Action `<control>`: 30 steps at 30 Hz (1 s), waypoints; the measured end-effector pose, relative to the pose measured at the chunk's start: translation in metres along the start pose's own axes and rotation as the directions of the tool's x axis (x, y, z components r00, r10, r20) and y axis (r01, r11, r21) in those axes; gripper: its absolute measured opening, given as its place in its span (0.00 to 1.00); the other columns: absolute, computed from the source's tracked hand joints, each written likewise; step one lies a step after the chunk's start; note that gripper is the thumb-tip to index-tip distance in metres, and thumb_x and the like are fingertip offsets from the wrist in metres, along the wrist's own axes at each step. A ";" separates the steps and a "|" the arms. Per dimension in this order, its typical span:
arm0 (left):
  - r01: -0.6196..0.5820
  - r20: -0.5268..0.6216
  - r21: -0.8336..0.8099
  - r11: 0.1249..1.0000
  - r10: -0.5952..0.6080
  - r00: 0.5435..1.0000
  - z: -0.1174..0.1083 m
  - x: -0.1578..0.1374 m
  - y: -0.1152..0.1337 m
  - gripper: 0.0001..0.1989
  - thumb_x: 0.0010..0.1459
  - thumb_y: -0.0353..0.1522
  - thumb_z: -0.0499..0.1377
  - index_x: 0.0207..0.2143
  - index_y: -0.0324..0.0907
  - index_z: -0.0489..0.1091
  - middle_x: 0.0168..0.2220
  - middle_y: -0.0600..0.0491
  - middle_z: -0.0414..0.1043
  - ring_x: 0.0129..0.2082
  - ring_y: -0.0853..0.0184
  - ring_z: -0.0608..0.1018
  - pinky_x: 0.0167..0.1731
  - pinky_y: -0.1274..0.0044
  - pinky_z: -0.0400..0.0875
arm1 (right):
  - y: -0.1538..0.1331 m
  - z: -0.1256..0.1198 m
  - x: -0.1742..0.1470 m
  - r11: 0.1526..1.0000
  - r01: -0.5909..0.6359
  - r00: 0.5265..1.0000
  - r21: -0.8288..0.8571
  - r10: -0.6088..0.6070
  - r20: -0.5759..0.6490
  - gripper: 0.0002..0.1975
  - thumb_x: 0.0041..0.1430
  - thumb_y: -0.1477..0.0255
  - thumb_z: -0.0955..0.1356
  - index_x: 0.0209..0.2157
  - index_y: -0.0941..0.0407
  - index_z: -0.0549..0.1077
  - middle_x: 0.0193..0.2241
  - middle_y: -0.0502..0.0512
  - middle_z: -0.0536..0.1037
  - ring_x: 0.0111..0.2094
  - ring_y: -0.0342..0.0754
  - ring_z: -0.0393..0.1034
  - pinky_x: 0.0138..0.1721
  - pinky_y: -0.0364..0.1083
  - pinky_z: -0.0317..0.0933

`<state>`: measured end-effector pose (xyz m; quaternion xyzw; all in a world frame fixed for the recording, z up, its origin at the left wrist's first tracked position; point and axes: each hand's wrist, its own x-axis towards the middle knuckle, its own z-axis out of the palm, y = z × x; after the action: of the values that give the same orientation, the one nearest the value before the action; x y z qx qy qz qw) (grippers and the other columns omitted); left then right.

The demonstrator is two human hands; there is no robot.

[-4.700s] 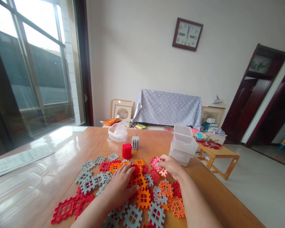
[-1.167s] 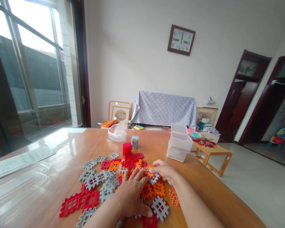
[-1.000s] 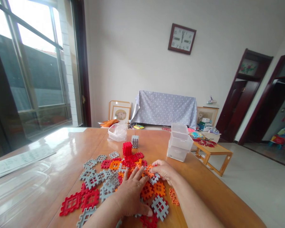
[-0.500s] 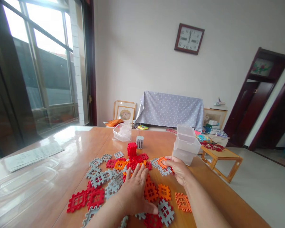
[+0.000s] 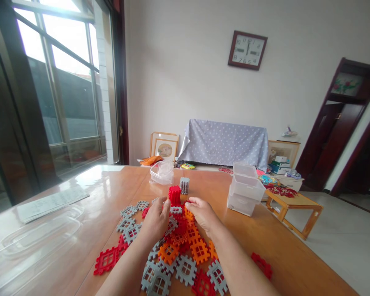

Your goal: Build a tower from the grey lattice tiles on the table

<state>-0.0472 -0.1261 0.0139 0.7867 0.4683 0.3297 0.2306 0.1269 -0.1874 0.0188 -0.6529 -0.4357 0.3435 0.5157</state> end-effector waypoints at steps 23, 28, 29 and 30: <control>-0.538 0.607 0.212 0.816 0.322 0.727 0.028 -0.047 0.029 0.55 0.45 0.62 0.59 0.70 0.45 0.55 0.74 0.43 0.41 0.72 0.43 0.33 0.65 0.46 0.22 | 0.092 -0.123 -0.100 0.772 -0.026 0.999 -0.635 0.000 -0.042 0.37 0.50 0.69 0.72 0.63 0.52 0.68 0.66 0.58 0.65 0.67 0.58 0.57 0.68 0.56 0.49; -0.511 0.540 0.245 0.824 0.322 0.778 0.036 -0.047 0.023 0.46 0.52 0.59 0.55 0.67 0.44 0.61 0.73 0.43 0.46 0.73 0.45 0.36 0.66 0.47 0.25 | 0.090 -0.105 -0.072 0.807 0.023 0.997 -0.591 -0.062 -0.046 0.33 0.55 0.68 0.70 0.63 0.57 0.67 0.63 0.63 0.69 0.64 0.58 0.63 0.66 0.57 0.54; -0.509 0.535 0.242 0.826 0.323 0.780 0.036 -0.047 0.023 0.44 0.53 0.58 0.54 0.66 0.44 0.62 0.73 0.43 0.47 0.73 0.45 0.37 0.67 0.47 0.26 | 0.087 -0.102 -0.070 0.817 0.032 0.997 -0.575 -0.070 -0.044 0.32 0.57 0.66 0.69 0.63 0.58 0.67 0.63 0.64 0.70 0.64 0.58 0.63 0.65 0.57 0.55; -0.504 0.531 0.238 0.830 0.323 0.783 0.036 -0.046 0.022 0.42 0.56 0.57 0.52 0.66 0.44 0.63 0.72 0.43 0.48 0.73 0.45 0.38 0.67 0.46 0.27 | 0.084 -0.100 -0.070 0.825 0.045 0.996 -0.563 -0.082 -0.040 0.32 0.59 0.64 0.68 0.64 0.57 0.66 0.63 0.64 0.69 0.64 0.57 0.63 0.65 0.57 0.55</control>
<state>-0.0235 -0.1792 -0.0096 0.9555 0.2637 0.0791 0.1061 0.2074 -0.2965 -0.0394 -0.7711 -0.5227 0.1624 0.3254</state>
